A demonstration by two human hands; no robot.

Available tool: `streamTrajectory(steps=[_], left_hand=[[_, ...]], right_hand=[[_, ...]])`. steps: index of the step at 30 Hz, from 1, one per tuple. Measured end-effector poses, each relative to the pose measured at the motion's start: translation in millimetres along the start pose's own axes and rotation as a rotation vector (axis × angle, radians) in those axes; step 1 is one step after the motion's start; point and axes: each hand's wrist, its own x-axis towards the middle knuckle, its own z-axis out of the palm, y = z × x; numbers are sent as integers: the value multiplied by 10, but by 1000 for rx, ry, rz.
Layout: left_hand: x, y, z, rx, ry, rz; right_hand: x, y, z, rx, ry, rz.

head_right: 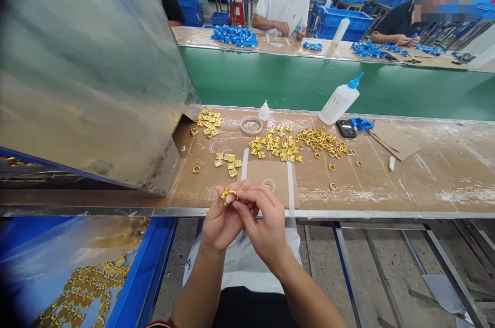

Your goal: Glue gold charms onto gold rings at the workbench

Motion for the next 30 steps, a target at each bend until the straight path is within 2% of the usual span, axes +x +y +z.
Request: streamTrajectory(steps=[10, 21, 30], left_hand=[[-35, 47, -22, 80, -69, 0], [-73, 30, 0, 132, -16, 85], [-70, 18, -10, 177, -6, 122]], right_hand=[[-3, -43, -30, 48, 3, 11], [7, -31, -23, 59, -60, 54], [2, -8, -13, 135, -48, 93]])
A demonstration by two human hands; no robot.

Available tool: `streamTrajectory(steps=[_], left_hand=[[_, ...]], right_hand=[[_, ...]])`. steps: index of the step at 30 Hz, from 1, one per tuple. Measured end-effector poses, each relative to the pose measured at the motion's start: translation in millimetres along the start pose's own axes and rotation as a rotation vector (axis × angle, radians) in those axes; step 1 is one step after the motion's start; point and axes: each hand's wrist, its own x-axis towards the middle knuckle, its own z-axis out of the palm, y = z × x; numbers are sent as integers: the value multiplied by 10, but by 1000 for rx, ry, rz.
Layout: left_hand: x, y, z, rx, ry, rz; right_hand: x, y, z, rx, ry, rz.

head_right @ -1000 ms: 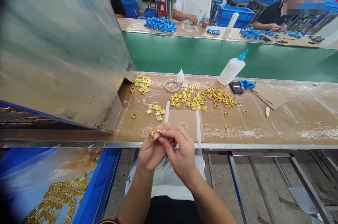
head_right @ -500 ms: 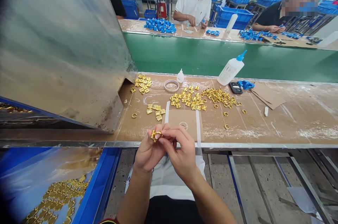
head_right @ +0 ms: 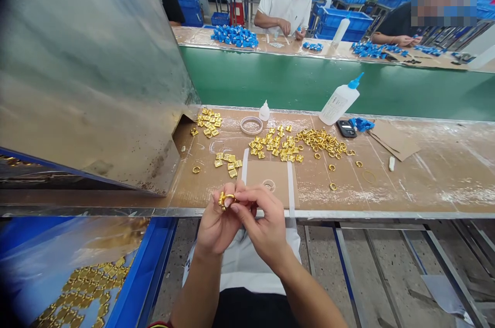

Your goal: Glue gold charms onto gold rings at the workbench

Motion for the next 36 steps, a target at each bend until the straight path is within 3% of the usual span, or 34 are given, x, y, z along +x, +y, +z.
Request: streamTrajectory(steps=[8, 18, 27, 36], left_hand=[[-9, 9, 1, -57, 24, 0], [17, 67, 15, -233, 34, -105], [67, 59, 50, -354, 219, -131], [62, 66, 68, -377, 208, -143]], right_hand=[[1, 5, 37, -10, 9, -21], [1, 14, 48, -75, -12, -38], [9, 36, 49, -130, -15, -2], [22, 48, 59, -126, -13, -19]])
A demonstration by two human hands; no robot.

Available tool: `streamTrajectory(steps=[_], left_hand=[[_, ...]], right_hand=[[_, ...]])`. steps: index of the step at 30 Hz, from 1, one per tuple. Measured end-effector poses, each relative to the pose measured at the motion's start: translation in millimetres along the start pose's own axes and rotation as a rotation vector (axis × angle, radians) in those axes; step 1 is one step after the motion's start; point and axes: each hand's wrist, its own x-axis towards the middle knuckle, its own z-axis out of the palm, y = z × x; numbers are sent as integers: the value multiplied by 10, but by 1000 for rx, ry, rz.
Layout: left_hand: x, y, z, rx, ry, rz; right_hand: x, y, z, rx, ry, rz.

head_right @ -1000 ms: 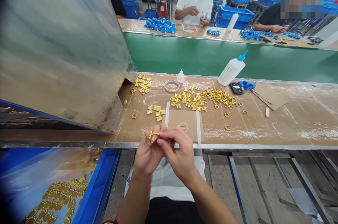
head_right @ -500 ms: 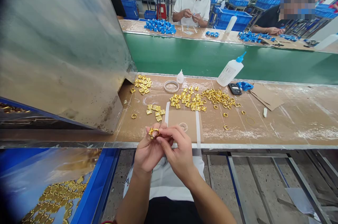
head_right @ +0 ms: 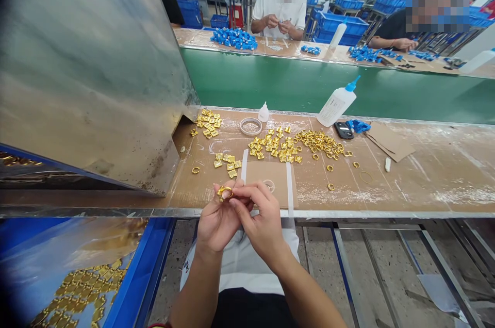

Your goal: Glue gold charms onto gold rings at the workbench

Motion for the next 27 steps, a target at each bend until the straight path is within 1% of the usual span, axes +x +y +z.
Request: streamTrajectory(steps=[5, 9, 16, 20, 22, 27], left_hand=[[6, -6, 24, -18, 54, -19], [14, -25, 26, -32, 59, -21], [-1, -96, 65, 6, 56, -56], [-13, -109, 96, 44, 58, -50], [-23, -111, 95, 68, 38, -42], [-54, -114, 55, 114, -64, -18]], right_hand=[[1, -7, -11, -3, -4, 3], [-2, -8, -32, -13, -11, 14], [-12, -23, -59, -5, 72, 10], [-24, -31, -72, 0, 86, 8], [-29, -35, -74, 0, 86, 8], [-38, -43, -74, 12, 74, -5]])
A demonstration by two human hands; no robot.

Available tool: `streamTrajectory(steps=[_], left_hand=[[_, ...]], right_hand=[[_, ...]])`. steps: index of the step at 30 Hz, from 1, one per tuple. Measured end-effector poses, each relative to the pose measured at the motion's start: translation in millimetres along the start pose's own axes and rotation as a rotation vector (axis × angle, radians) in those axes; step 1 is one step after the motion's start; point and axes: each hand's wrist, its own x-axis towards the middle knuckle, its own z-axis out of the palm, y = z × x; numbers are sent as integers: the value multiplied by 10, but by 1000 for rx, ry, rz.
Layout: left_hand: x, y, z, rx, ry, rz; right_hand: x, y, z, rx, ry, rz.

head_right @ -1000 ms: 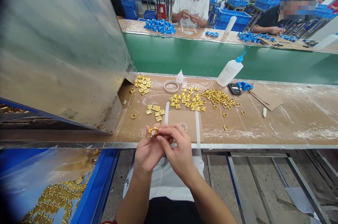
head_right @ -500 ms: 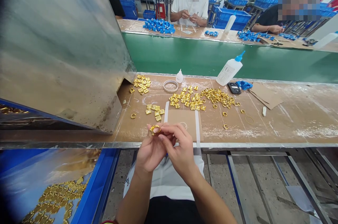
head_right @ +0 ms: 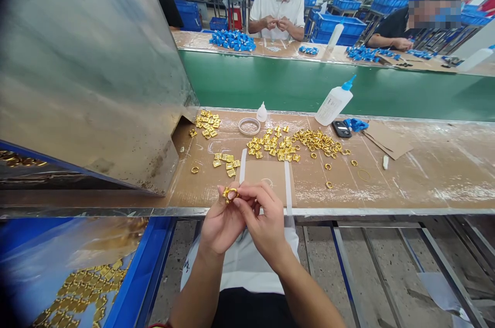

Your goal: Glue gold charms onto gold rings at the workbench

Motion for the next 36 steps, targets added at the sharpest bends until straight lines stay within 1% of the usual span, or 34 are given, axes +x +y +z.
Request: streamTrajectory(steps=[4, 10, 15, 23, 28, 32, 36], left_hand=[[-12, -4, -19, 20, 27, 16], [-8, -9, -3, -36, 61, 26], [14, -14, -6, -63, 20, 11], [19, -13, -32, 57, -10, 45], [5, -3, -65, 101, -50, 85], [-2, -8, -82, 145, -106, 129], [-3, -14, -89, 146, -114, 137]], right_hand=[[-5, 2, -4, -2, -21, -12], [10, -9, 4, 22, -26, -33], [24, -25, 1, 17, 11, -31], [11, -19, 0, 18, 45, -2], [15, -28, 8, 34, 23, 14], [12, -33, 7, 57, 15, -15], [10, -36, 3, 45, 2, -22]])
